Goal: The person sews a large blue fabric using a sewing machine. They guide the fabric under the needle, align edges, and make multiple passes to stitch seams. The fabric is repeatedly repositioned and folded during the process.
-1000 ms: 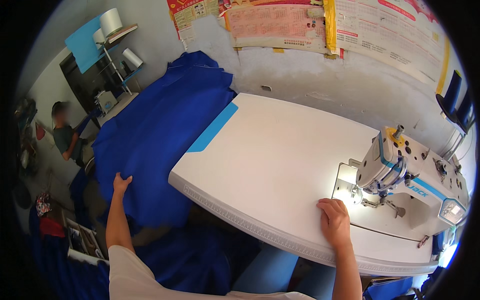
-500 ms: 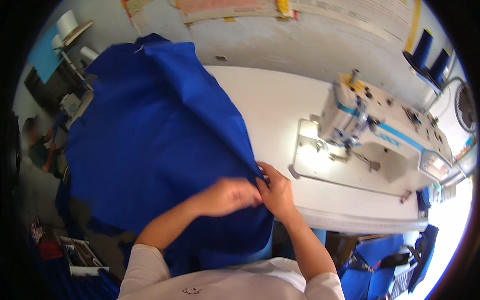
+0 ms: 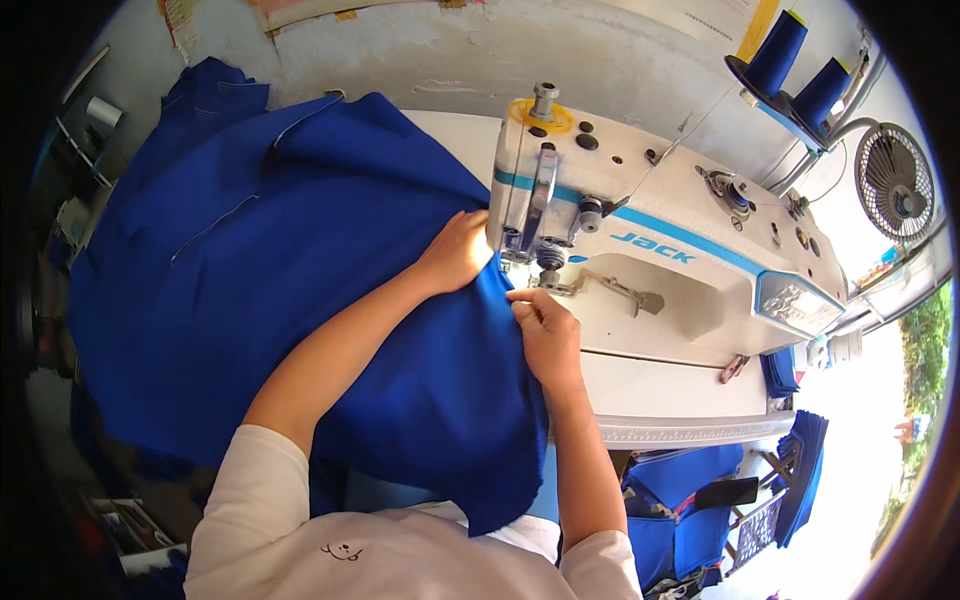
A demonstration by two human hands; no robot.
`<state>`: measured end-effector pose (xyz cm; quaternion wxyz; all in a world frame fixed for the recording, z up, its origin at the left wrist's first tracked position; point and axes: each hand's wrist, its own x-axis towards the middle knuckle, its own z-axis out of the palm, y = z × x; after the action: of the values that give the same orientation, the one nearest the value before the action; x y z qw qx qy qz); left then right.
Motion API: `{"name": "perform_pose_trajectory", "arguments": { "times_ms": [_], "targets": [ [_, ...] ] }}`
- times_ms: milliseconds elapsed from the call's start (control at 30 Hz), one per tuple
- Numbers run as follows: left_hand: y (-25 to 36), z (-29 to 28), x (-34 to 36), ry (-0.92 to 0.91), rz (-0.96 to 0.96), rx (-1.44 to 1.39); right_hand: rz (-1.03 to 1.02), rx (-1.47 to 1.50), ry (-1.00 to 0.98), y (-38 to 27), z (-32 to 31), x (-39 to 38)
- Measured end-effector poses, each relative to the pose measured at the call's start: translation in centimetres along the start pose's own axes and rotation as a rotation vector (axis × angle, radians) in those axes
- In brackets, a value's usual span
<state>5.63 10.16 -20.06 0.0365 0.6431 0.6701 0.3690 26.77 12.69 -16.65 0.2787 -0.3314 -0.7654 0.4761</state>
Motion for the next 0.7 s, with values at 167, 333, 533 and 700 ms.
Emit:
{"name": "perform_pose_trajectory", "arguments": {
  "times_ms": [167,333,533,700],
  "targets": [
    [0.0,0.3,1.1,0.12,-0.048,-0.317,0.046,0.186,0.138,3.5,-1.5,1.7],
    [1.0,-3.9,-2.4,-0.248,-0.253,0.402,-0.042,-0.041,0.184,2.6,-2.0,1.9],
    [0.6,-2.4,0.9,-0.249,-0.303,0.488,-0.394,-0.496,0.381,4.4,-2.2,4.4],
    [-1.5,-3.1,0.0,-0.176,-0.215,0.25,-0.18,-0.644,0.535,5.3,-11.2,-0.7]
  ]
}}
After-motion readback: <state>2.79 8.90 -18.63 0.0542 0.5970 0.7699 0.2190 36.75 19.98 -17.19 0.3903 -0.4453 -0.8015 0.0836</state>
